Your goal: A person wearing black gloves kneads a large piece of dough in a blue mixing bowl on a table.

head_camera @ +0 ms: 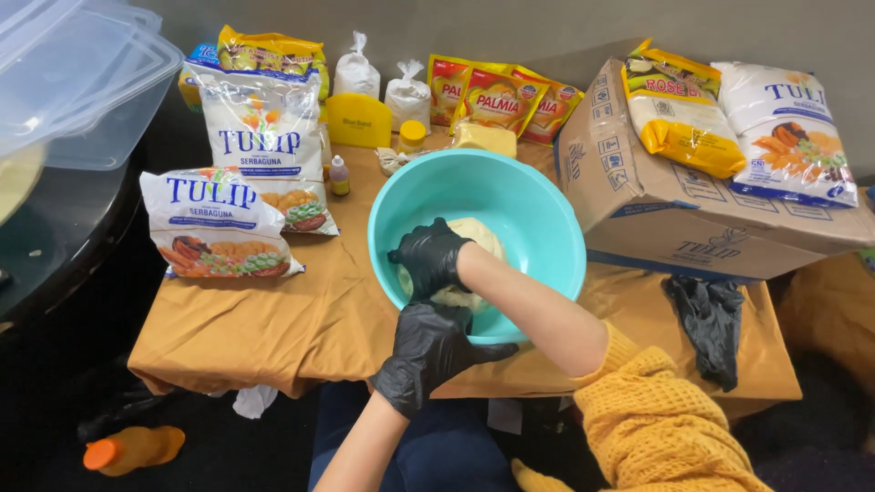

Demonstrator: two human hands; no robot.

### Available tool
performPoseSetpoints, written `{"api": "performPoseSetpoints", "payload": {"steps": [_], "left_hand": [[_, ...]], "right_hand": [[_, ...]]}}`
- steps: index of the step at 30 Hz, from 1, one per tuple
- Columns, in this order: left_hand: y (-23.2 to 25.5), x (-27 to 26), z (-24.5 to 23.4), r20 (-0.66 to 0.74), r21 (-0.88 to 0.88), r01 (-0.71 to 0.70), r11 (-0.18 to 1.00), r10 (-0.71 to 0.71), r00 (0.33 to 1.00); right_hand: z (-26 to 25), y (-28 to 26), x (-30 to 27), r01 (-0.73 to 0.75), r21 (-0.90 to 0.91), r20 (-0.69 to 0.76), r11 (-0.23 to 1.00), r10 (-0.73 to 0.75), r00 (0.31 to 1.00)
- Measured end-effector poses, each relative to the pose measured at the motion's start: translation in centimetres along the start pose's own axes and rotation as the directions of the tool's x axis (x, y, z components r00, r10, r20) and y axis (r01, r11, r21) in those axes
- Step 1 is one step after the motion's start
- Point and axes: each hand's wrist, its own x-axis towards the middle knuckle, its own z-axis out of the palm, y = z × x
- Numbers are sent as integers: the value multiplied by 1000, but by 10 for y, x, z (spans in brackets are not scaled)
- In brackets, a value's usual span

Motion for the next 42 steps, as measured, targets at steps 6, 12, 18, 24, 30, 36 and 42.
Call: {"api": "performPoseSetpoints", "payload": {"steps": [6, 12, 18, 24, 30, 36, 42], "left_hand": [[4, 3, -6, 43, -31, 71, 997, -69, 997], [10, 10, -18, 16, 27, 3, 1000, -3, 1000], [7, 8, -23, 61, 28, -45, 999, 43, 997], [2, 6, -28, 104, 20, -100, 995, 98, 990], [3, 6, -26, 132, 29, -133, 991, 129, 983], [7, 4, -13, 1, 18, 1, 1000, -1, 1000], [3, 8, -12, -15, 79, -13, 997, 14, 1000]], "right_hand": [[-34, -21, -83, -23, 51, -80, 998, 28, 996], [14, 44, -99, 178, 430, -536, 885, 92, 840], [-26, 69, -111, -297, 780, -279, 551, 731, 623], [-45, 21, -132, -271, 670, -245, 691, 551, 798], [-80, -9, -172, 98, 350, -309, 932, 17, 951], [-118, 22, -141, -7, 788, -174, 616, 233, 957], [-84, 14, -67, -243, 378, 186, 893, 184, 965]]}}
